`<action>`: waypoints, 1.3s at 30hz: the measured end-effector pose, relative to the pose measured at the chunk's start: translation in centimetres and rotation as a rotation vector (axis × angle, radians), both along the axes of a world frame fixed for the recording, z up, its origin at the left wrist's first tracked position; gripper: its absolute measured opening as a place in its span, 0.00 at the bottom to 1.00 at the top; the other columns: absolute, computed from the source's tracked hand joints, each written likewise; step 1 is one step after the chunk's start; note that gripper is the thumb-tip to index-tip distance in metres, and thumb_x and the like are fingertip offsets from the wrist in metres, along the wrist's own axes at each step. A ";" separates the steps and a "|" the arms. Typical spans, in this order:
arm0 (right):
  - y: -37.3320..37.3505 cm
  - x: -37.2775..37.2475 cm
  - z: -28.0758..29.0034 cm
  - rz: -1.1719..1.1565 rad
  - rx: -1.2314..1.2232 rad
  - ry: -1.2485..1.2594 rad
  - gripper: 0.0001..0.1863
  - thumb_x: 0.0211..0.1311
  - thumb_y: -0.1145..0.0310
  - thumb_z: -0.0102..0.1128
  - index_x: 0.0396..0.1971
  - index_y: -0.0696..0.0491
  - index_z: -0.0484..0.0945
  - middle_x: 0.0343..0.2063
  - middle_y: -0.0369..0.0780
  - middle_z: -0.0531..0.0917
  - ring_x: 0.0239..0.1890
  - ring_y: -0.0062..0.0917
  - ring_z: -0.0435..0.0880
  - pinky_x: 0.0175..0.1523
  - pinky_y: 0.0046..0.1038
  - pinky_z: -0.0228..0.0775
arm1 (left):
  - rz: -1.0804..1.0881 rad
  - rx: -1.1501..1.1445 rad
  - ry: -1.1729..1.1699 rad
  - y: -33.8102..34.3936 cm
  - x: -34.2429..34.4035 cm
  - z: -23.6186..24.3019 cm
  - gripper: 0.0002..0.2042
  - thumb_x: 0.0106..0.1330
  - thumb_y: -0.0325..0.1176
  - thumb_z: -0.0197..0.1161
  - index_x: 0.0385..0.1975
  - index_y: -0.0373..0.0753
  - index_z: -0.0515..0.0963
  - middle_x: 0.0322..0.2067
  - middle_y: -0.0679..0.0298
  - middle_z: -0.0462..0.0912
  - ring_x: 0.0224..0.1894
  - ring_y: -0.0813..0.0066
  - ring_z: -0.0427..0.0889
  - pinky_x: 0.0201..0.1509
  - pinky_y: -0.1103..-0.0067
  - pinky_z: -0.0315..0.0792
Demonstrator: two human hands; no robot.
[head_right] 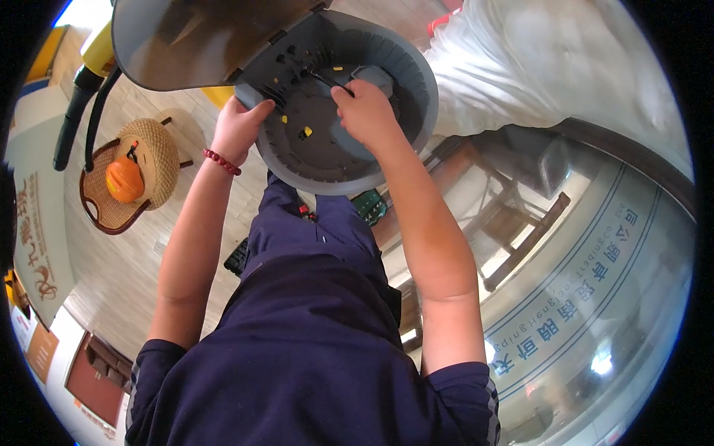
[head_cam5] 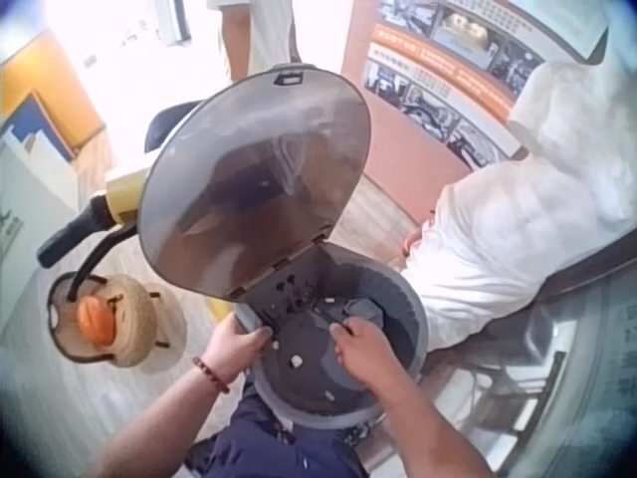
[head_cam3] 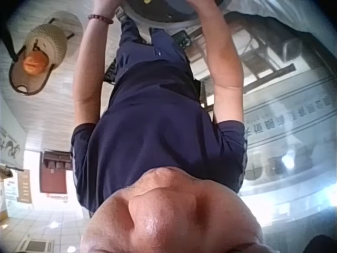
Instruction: Repairing a component on a yellow scooter using a specialized tool.
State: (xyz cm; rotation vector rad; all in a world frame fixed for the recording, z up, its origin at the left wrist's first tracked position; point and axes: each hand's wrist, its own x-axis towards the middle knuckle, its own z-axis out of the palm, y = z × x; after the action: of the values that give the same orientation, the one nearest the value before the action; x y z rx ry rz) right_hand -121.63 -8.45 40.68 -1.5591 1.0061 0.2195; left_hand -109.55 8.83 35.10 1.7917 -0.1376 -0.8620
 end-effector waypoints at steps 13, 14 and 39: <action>1.1 0.7 -0.4 -0.028 0.019 -0.033 0.12 0.61 0.63 0.50 0.25 0.57 0.72 0.16 0.32 0.70 0.16 0.15 0.68 0.22 0.19 0.61 | -0.050 0.109 -0.078 -0.3 0.0 0.6 0.18 0.51 0.39 0.60 0.33 0.27 0.74 0.27 0.54 0.80 0.33 0.65 0.80 0.37 0.76 0.71; 1.1 0.8 -0.3 -0.038 0.030 -0.037 0.12 0.61 0.63 0.50 0.25 0.57 0.72 0.16 0.33 0.70 0.17 0.15 0.68 0.22 0.19 0.61 | -0.050 0.109 -0.079 -0.3 0.0 0.6 0.18 0.51 0.39 0.60 0.33 0.27 0.74 0.27 0.54 0.80 0.33 0.65 0.80 0.37 0.76 0.71; 0.4 1.1 -1.9 0.039 0.037 -0.041 0.09 0.60 0.65 0.50 0.28 0.56 0.71 0.15 0.36 0.73 0.17 0.23 0.71 0.23 0.25 0.62 | -0.044 0.085 -0.032 -0.6 -0.1 1.1 0.17 0.52 0.38 0.59 0.34 0.28 0.75 0.27 0.55 0.81 0.33 0.66 0.80 0.38 0.77 0.70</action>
State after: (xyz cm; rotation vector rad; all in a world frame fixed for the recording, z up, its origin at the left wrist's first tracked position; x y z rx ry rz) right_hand -120.51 -8.05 38.81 -1.5444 0.9355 0.2307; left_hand -109.66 8.18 36.20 1.8889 -0.1631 -0.8819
